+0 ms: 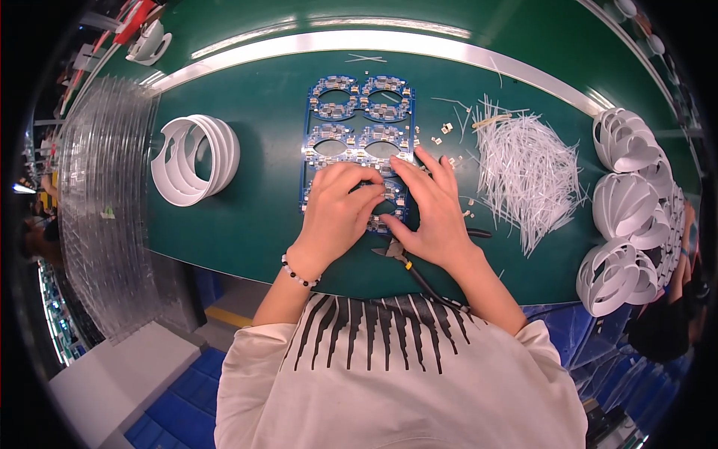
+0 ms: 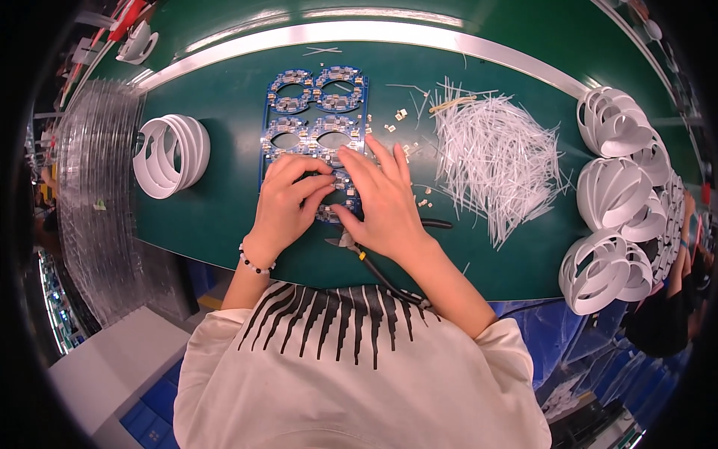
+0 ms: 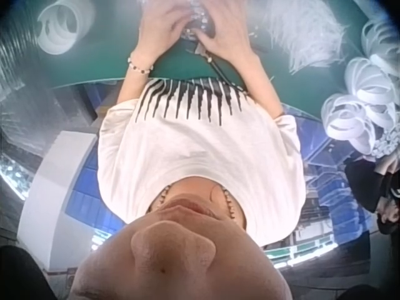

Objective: Manually assembling LED components onto circuit boards on a factory production line.

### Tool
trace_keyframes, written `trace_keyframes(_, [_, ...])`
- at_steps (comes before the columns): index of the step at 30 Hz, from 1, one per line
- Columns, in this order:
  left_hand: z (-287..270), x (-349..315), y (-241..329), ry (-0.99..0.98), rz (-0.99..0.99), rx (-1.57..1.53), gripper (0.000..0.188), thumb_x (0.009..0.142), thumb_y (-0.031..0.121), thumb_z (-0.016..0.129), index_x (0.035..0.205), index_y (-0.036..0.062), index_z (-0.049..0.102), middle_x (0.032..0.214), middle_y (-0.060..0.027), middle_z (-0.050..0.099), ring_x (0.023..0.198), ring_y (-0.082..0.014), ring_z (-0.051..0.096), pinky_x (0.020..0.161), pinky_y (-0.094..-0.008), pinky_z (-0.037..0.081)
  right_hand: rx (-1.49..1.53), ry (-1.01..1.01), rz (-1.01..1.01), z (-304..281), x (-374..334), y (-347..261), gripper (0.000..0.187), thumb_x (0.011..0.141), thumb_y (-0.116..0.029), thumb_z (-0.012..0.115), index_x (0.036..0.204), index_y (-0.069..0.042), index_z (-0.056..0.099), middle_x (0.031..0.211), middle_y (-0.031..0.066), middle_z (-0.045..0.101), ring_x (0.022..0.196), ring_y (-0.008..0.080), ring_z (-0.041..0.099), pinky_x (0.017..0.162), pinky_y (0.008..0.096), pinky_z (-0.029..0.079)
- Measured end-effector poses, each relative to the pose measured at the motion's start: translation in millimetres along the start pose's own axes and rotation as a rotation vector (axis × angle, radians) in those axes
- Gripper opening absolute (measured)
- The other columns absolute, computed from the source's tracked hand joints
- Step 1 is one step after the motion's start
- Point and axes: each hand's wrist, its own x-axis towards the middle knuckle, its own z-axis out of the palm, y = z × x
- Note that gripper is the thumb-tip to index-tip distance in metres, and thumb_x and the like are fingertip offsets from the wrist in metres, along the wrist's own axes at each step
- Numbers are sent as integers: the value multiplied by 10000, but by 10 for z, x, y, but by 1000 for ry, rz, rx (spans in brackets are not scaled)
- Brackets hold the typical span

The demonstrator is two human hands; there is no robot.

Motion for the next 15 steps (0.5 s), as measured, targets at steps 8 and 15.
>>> trace_keyframes(8, [46, -30, -27, 111, 43, -27, 112, 707, 15, 686, 802, 52, 637, 884, -20, 606, 845, -232, 574, 772, -382, 453, -3, 32, 23, 14, 6, -12, 728, 654, -169, 774, 1303, -58, 465, 1260, 113, 543, 1262, 359, 402, 1070, 549, 230])
trace_keyframes(15, [17, 24, 23, 33, -5, 7, 129, 691, 36, 708, 802, 51, 642, 884, -24, 605, 848, -235, 573, 750, -369, 447, -2, 38, 29, 10, 5, -6, 722, 649, -165, 777, 1295, -59, 474, 1257, 110, 545, 1250, 357, 415, 1068, 552, 236])
